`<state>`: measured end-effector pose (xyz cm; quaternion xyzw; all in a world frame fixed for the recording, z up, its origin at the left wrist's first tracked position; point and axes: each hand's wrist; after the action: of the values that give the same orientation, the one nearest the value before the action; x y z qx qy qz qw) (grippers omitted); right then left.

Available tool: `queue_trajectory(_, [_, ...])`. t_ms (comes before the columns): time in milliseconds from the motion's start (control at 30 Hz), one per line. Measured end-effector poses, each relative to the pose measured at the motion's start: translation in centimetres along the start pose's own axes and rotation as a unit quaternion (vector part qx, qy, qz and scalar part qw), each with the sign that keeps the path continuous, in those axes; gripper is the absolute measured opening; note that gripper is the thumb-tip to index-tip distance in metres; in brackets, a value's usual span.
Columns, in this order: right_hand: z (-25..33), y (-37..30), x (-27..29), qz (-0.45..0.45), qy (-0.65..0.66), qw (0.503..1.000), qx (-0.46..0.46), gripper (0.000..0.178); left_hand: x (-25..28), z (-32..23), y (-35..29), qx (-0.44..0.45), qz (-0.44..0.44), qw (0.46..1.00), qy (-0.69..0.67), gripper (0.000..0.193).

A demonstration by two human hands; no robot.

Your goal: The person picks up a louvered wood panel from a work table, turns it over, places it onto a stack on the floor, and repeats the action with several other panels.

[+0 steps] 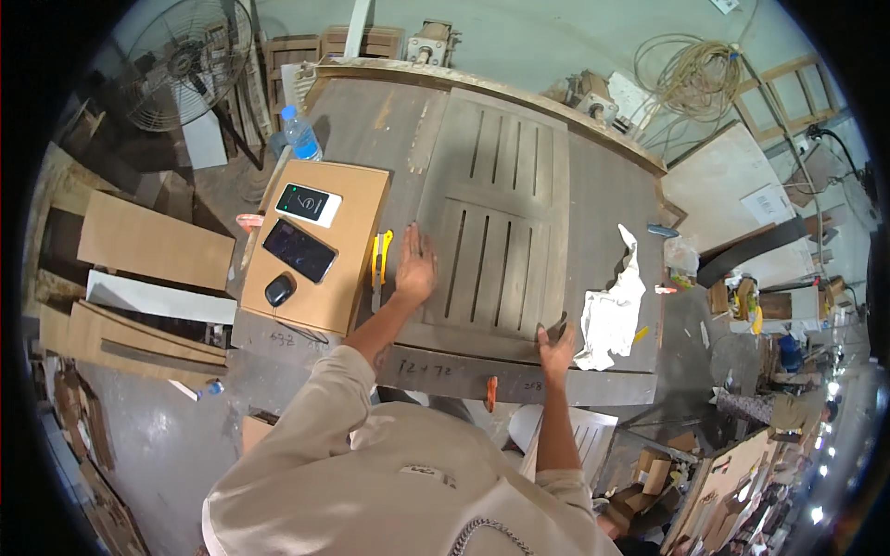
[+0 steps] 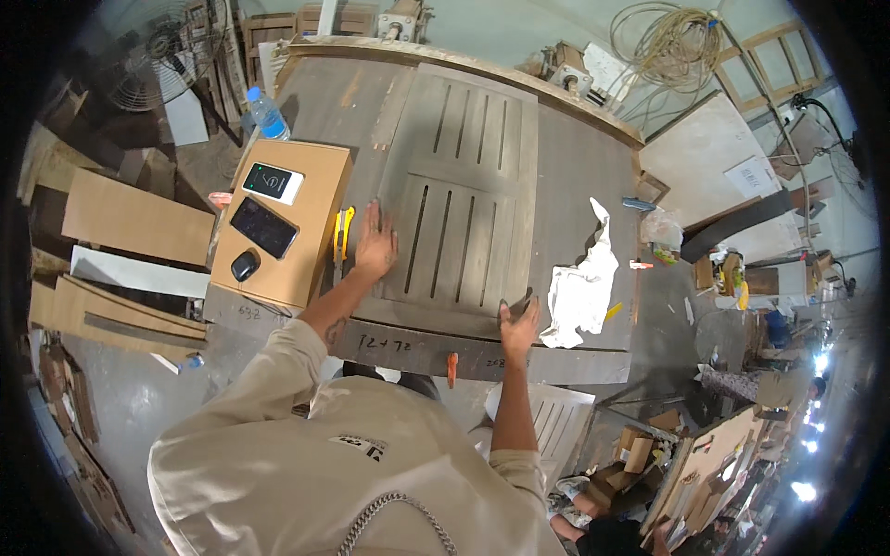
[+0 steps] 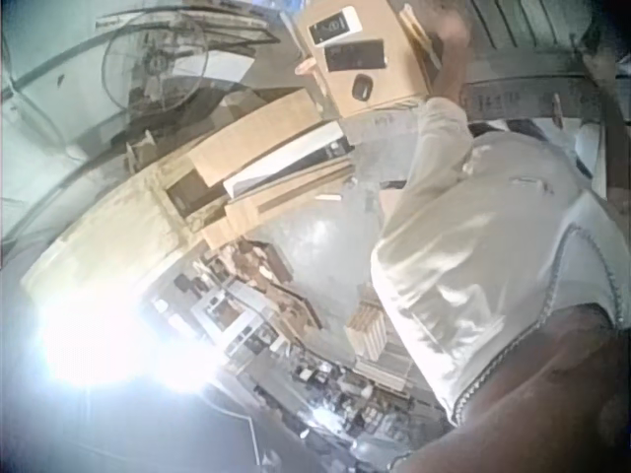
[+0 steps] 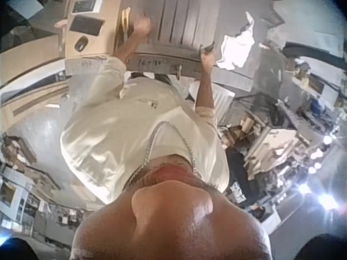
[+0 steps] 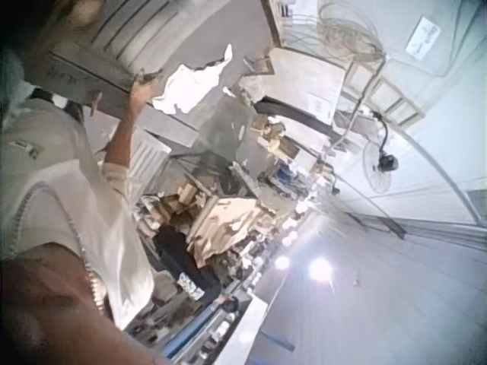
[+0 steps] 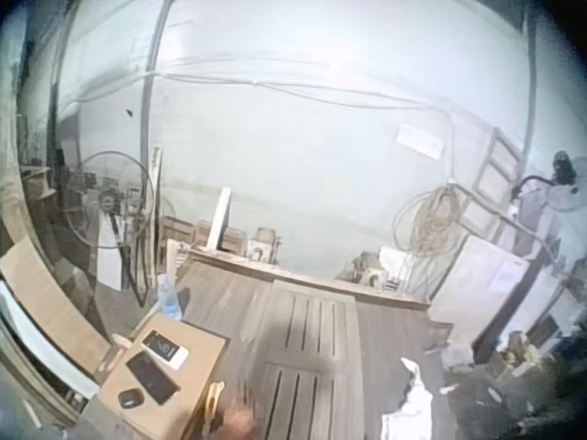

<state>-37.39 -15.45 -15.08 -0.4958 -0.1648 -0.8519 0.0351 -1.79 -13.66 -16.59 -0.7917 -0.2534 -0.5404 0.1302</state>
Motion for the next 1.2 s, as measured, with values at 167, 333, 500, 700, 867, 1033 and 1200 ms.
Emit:
queue_trajectory(167, [-1.4,2.1,-2.4,0.088,-0.013,0.995,0.039,0.083,-0.8,0.6,-0.7,0.038,-0.055,0.997,-0.039,0.052])
queue_trajectory(333, [-1.5,2.5,-2.6,0.045,0.025,0.996,0.076,0.082,-0.7,1.0,-2.1,0.007,-0.079,0.996,-0.050,0.051])
queue_trajectory(500, [-0.8,1.5,-1.5,0.073,0.037,0.995,0.062,0.079,-0.7,1.3,-3.7,0.014,-0.078,0.995,-0.067,0.049])
queue_trajectory(700, [0.6,1.2,-1.1,0.088,0.085,0.992,-0.037,0.077,-0.7,1.4,-4.1,0.020,-0.042,0.997,-0.069,0.046])
queue_trajectory(867, [-0.2,0.8,-2.7,0.072,0.069,0.995,0.017,0.072,-1.5,3.1,-4.5,-0.002,-0.024,0.995,-0.098,0.048])
queue_trajectory(1033, [-1.6,0.7,-4.7,0.050,-0.084,0.994,0.048,0.071,0.0,1.2,-3.6,0.013,0.000,1.000,0.018,0.054])
queue_trajectory(1200, [-1.3,1.4,-3.5,0.040,0.002,0.999,0.037,0.070,-0.7,1.0,-3.0,0.017,0.028,0.999,0.026,0.054])
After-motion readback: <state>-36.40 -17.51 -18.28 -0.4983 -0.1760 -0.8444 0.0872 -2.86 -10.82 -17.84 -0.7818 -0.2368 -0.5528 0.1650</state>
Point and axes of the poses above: each hand's wrist, its own y-axis towards the middle knuckle, its own x-axis out of the back of the hand, z = x × y, and after that the axes turned 15 degrees about x, right-handed
